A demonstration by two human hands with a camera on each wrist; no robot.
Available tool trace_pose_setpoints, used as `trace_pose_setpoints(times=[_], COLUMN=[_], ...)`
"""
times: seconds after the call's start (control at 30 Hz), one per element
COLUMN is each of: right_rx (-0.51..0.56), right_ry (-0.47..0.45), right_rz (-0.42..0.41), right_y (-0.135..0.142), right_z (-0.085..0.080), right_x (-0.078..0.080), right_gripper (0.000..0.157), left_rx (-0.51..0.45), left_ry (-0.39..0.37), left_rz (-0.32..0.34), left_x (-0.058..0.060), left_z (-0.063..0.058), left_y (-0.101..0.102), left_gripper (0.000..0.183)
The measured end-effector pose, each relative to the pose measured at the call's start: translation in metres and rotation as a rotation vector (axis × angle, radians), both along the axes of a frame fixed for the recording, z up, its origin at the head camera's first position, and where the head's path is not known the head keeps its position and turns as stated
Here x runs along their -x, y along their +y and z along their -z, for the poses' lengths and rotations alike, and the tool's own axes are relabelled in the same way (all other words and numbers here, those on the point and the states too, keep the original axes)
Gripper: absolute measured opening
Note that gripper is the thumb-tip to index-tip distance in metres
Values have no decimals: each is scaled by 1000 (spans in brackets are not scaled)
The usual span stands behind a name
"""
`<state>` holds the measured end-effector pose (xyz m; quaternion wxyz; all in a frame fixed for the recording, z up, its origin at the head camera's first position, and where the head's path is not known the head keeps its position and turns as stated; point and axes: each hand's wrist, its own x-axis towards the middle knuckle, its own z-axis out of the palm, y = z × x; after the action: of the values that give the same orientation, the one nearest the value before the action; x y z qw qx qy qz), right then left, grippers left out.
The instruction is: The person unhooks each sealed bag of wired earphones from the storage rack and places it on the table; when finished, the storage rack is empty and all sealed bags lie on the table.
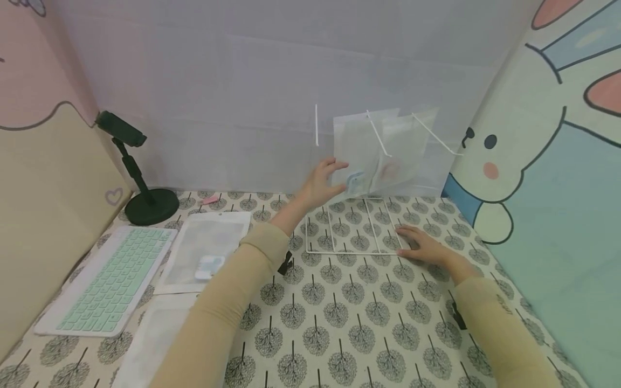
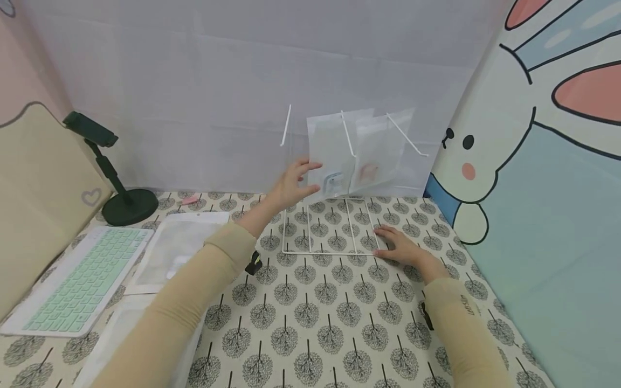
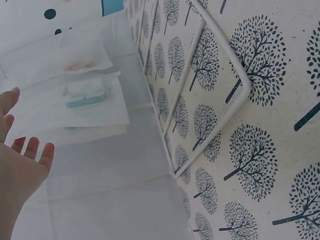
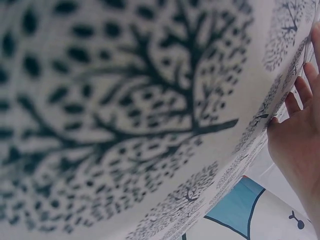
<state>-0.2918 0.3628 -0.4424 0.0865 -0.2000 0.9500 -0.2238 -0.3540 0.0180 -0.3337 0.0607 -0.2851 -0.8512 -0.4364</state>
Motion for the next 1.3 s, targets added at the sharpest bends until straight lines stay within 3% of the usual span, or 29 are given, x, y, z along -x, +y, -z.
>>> trace_pose_setpoints(times=[0.17,0.37,0.6,0.73,0.87,1.1,1.3], right_rx=[-9,-6,4,6,10,23,22], right_ry=[-11,-15,2,2,-2,-3,1], right_rz=[18,18,-1,-6,-2,-13,-11], right_y=[-1,-3,1,1,1,0,1], right_z=[-1,-2,2,3,2,0,1], right_x=[1,2,0,0,0,-2,-1], right_gripper=[75,75,73,72,73,72,72], left_rx=[30,-34,-103,-151,-119,-75,-101], left_ry=[-27,-20,4,63,152,253,324], left_rz=[-18,-32,-108,-133,-147,-162,-184], left_x=[3,5,4,5,5,1,4], left_z=[13,28,33,35,36,28,23], left_y=[3,1,-3,-7,-11,-20,-26], left_gripper=[57,56,52,54,56,59,57])
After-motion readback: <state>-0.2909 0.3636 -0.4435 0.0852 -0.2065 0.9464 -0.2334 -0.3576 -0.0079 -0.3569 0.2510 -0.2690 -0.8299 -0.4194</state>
